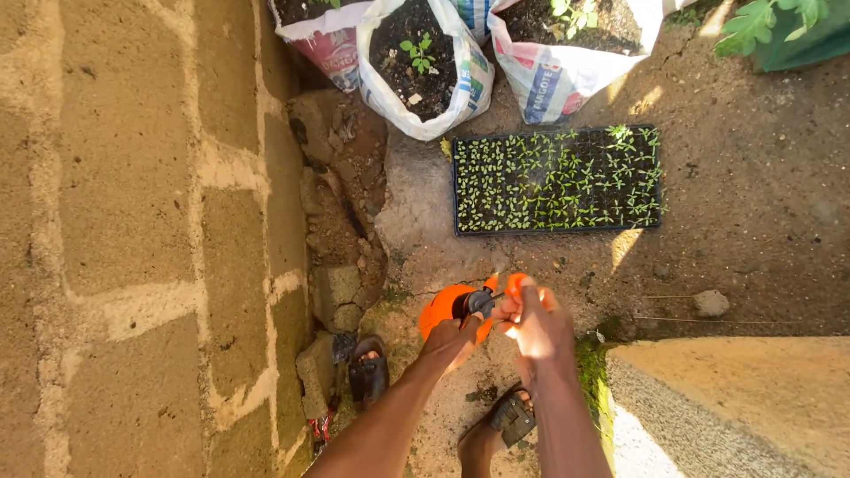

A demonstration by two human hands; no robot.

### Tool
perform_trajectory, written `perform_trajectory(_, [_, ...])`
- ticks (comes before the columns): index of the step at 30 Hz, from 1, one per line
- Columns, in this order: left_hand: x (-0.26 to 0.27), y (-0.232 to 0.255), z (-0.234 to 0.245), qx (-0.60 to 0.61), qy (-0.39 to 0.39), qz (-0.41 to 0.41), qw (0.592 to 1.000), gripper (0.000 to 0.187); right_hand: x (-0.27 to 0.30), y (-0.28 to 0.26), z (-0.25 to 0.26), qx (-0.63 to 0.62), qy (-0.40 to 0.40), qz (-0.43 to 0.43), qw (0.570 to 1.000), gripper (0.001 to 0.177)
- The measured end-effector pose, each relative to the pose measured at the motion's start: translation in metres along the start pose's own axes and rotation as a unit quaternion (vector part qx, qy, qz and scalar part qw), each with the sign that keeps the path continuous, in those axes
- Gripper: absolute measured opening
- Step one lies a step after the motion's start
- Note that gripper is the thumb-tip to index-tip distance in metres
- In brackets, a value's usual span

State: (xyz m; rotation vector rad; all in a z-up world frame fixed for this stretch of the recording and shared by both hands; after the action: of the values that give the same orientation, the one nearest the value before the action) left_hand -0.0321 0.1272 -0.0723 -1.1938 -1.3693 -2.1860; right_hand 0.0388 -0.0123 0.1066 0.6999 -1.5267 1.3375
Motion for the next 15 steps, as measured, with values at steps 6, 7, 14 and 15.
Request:
perform_trajectory(6, [0.004,0.025,0.003,0.031,-0.002,0.024,0.999,0.076,0.01,-0.036,0.002,-0.009,0.013,0.056,0.998,0.03])
perform_trajectory(7, [0.0,0.027,0.004,0.012,-0.013,0.017,1.0,0.077,0.009,-0.039,0.002,-0.013,0.017,0.069,0.997,0.03])
perform_trajectory(14, [-0.023,-0.009,-0.025,-0.018,0.008,-0.013,1.0,0.081,-0.021,-0.009,-0.003,-0.042,0.022,0.054,0.997,0.03])
perform_trajectory(15, [-0.019,-0.004,-0.02,-0.016,0.011,-0.009,1.0,0.081,-0.027,-0.005,-0.005,-0.039,0.019,0.052,0.998,0.03])
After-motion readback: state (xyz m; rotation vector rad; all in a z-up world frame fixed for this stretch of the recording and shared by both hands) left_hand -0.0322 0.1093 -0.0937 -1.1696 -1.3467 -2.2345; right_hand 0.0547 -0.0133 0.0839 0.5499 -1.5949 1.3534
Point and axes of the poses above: each hand's wrist, its own x-axis away from the middle knuckle, its own z-axis out of the back of the hand, y = z × x, the point moved 1 cm from there along -x, towards the middle knuckle, and after that the axes turned 11 degrees about -z, right-handed, at the moved point
